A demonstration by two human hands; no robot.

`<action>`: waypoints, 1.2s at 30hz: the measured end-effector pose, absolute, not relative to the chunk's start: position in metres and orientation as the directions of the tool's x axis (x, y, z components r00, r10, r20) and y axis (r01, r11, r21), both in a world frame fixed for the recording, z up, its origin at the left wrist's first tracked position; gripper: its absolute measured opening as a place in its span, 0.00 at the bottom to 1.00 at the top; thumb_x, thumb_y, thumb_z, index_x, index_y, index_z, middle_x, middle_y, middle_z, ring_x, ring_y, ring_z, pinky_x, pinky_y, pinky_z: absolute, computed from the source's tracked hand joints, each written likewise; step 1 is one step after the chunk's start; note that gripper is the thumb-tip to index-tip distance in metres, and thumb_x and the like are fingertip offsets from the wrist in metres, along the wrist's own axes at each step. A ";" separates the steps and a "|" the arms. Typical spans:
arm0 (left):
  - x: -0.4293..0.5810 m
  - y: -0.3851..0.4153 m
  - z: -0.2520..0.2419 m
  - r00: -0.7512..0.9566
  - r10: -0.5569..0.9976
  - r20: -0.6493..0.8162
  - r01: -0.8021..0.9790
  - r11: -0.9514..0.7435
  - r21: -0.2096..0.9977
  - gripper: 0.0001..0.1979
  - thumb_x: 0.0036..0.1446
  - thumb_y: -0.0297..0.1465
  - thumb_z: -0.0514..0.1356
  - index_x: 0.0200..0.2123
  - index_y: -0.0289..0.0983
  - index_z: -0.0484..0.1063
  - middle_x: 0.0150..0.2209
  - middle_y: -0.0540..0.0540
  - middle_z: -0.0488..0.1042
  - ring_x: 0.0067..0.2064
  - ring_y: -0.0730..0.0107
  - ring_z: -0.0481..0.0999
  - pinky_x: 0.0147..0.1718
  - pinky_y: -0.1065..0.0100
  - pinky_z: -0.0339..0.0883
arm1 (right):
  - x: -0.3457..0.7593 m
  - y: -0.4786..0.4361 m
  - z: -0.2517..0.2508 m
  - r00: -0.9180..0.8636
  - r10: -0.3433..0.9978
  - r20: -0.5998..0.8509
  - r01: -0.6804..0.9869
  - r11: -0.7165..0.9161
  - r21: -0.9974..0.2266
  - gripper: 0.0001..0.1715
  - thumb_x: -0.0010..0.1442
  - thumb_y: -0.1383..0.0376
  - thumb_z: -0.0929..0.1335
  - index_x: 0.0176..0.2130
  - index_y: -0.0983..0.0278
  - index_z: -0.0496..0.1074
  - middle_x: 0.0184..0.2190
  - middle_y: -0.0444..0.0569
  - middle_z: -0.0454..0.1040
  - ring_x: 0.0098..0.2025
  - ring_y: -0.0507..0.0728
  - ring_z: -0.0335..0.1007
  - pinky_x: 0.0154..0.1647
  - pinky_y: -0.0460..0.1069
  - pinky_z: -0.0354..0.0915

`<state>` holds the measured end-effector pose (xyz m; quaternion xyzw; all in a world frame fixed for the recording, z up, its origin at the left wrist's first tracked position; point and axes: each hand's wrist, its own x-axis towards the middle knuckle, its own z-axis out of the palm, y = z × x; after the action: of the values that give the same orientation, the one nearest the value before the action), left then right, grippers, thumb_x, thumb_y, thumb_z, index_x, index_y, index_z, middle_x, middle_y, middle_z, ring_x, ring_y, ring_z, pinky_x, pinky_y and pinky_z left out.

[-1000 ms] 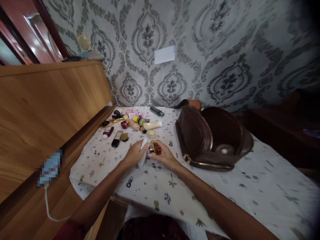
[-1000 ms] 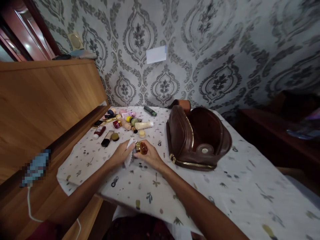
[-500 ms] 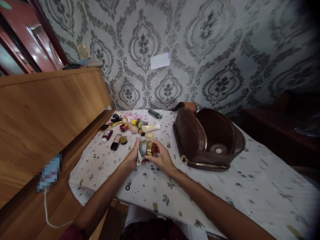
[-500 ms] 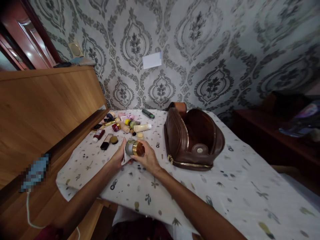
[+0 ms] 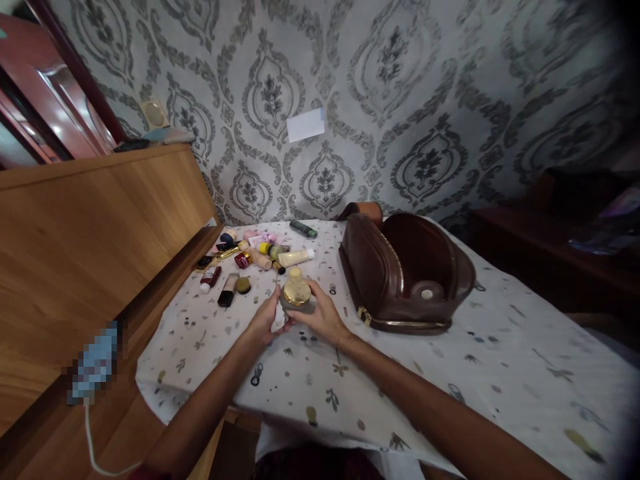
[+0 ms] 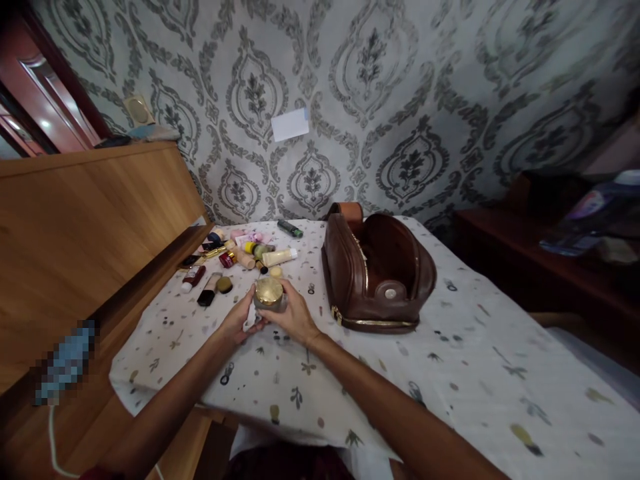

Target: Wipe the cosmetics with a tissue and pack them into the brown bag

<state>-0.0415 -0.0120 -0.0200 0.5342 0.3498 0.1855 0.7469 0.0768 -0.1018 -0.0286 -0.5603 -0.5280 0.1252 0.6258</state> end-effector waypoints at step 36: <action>-0.023 0.009 -0.007 0.494 0.772 0.401 0.159 -0.533 0.831 0.23 0.59 0.51 0.52 0.34 0.35 0.70 0.31 0.47 0.74 0.36 0.62 0.73 0.37 0.67 0.68 | 0.103 -0.147 0.037 0.473 0.761 0.444 0.386 0.274 -0.881 0.33 0.41 0.60 0.78 0.46 0.62 0.68 0.38 0.43 0.75 0.40 0.56 0.72 0.41 0.49 0.67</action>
<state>-0.0232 0.0086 -0.0070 0.7766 0.2995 0.4044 0.3790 0.1027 -0.1467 0.0372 -0.5837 -0.4915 0.1489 0.6290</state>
